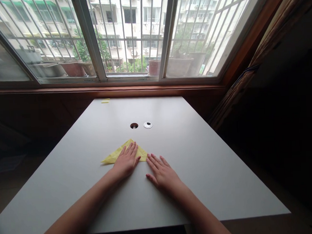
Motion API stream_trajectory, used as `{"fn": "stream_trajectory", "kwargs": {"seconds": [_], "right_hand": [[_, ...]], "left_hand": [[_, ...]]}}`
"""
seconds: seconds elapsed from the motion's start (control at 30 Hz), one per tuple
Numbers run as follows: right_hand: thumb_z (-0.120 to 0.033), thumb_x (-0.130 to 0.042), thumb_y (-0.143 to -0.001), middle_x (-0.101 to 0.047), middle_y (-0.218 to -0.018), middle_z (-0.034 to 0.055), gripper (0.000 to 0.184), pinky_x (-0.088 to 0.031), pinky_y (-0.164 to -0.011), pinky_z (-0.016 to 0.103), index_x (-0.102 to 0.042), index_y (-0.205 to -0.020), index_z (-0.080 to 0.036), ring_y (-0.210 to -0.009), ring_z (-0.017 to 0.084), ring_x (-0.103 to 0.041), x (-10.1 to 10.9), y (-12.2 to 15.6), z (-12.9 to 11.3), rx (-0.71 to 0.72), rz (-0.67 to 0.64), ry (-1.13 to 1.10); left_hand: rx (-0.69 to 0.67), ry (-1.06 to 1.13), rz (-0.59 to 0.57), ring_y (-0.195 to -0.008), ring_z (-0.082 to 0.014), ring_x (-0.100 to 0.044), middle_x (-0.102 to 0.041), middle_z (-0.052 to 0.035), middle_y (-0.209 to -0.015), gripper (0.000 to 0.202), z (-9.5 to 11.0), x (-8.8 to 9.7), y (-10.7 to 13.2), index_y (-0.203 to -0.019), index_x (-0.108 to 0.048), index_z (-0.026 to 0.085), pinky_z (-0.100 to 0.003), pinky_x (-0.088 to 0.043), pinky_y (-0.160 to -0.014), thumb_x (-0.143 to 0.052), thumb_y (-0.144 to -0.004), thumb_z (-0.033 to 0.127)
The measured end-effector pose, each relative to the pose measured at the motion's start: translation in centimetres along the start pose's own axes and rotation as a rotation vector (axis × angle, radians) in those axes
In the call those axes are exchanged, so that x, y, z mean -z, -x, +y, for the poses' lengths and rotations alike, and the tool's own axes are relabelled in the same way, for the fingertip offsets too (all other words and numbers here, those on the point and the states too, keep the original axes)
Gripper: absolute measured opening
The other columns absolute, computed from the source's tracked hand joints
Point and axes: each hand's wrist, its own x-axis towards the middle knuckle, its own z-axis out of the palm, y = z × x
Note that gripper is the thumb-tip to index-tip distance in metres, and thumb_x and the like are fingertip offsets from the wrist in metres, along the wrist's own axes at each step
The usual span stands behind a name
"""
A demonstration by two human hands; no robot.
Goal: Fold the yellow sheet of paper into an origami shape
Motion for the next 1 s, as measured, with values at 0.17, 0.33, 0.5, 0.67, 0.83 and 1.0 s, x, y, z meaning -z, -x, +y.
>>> {"fn": "stream_trajectory", "kwargs": {"seconds": [0.17, 0.33, 0.5, 0.67, 0.83, 1.0], "right_hand": [[-0.057, -0.024, -0.101, -0.014, -0.161, 0.0040, 0.066, -0.016, -0.122, 0.050, -0.010, -0.156, -0.024, -0.149, 0.024, -0.017, 0.0, 0.1, 0.1, -0.014, -0.013, -0.003], [-0.057, -0.025, -0.100, -0.015, -0.161, 0.0031, 0.066, -0.017, -0.122, 0.049, -0.009, -0.156, -0.025, -0.149, 0.023, -0.017, 0.3, 0.4, 0.2, -0.019, -0.025, -0.013], [-0.058, -0.025, -0.100, -0.014, -0.161, 0.0015, 0.066, -0.018, -0.122, 0.048, -0.008, -0.156, -0.026, -0.149, 0.023, -0.017, 0.7, 1.1, 0.5, -0.041, -0.051, -0.003], [-0.057, -0.028, -0.100, -0.016, -0.161, -0.0001, 0.064, -0.019, -0.122, 0.048, -0.010, -0.156, -0.031, -0.149, 0.023, -0.018, 0.4, 2.5, 1.5, -0.058, -0.020, 0.010], [-0.056, -0.029, -0.100, -0.025, -0.159, 0.0019, 0.063, -0.026, -0.119, 0.049, -0.016, -0.155, -0.029, -0.147, 0.025, -0.024, 1.1, 2.3, 1.3, -0.099, 0.025, 0.038], [-0.048, -0.029, -0.102, -0.021, -0.160, 0.0047, 0.061, -0.022, -0.121, 0.048, -0.016, -0.156, -0.021, -0.149, 0.025, -0.017, 2.1, -1.9, -3.1, 0.009, 0.126, 0.014]], "left_hand": [[0.076, -0.013, -0.056, -0.151, -0.0214, -0.013, -0.014, -0.0056, -0.162, 0.064, -2.5, 0.8, 0.7, -0.154, -0.024, 0.014, -0.045, -0.014, -0.123, -0.019, -0.101, 0.049], [0.135, -0.055, -0.092, -0.151, -0.0210, -0.012, -0.011, -0.0044, -0.162, 0.063, -5.0, 1.8, 2.7, -0.155, -0.021, 0.015, -0.046, -0.011, -0.123, -0.018, -0.101, 0.047], [0.173, -0.096, -0.114, -0.151, -0.0212, -0.010, -0.009, -0.0028, -0.162, 0.062, -6.7, 2.4, 4.5, -0.155, -0.020, 0.016, -0.047, -0.010, -0.123, -0.018, -0.101, 0.045], [0.215, -0.119, -0.123, -0.151, -0.0217, -0.009, -0.007, -0.0031, -0.162, 0.062, -6.9, 2.7, 5.2, -0.155, -0.020, 0.014, -0.048, -0.009, -0.122, -0.018, -0.101, 0.044], [0.226, -0.111, -0.101, -0.151, -0.0227, -0.008, -0.007, -0.0043, -0.162, 0.061, -6.8, 2.2, 5.3, -0.155, -0.020, 0.015, -0.050, -0.008, -0.122, -0.020, -0.101, 0.043], [0.223, -0.082, -0.070, -0.151, -0.0235, -0.011, -0.011, -0.0056, -0.162, 0.060, -6.7, 2.1, 5.3, -0.154, -0.022, 0.017, -0.051, -0.008, -0.122, -0.022, -0.100, 0.043]]}}
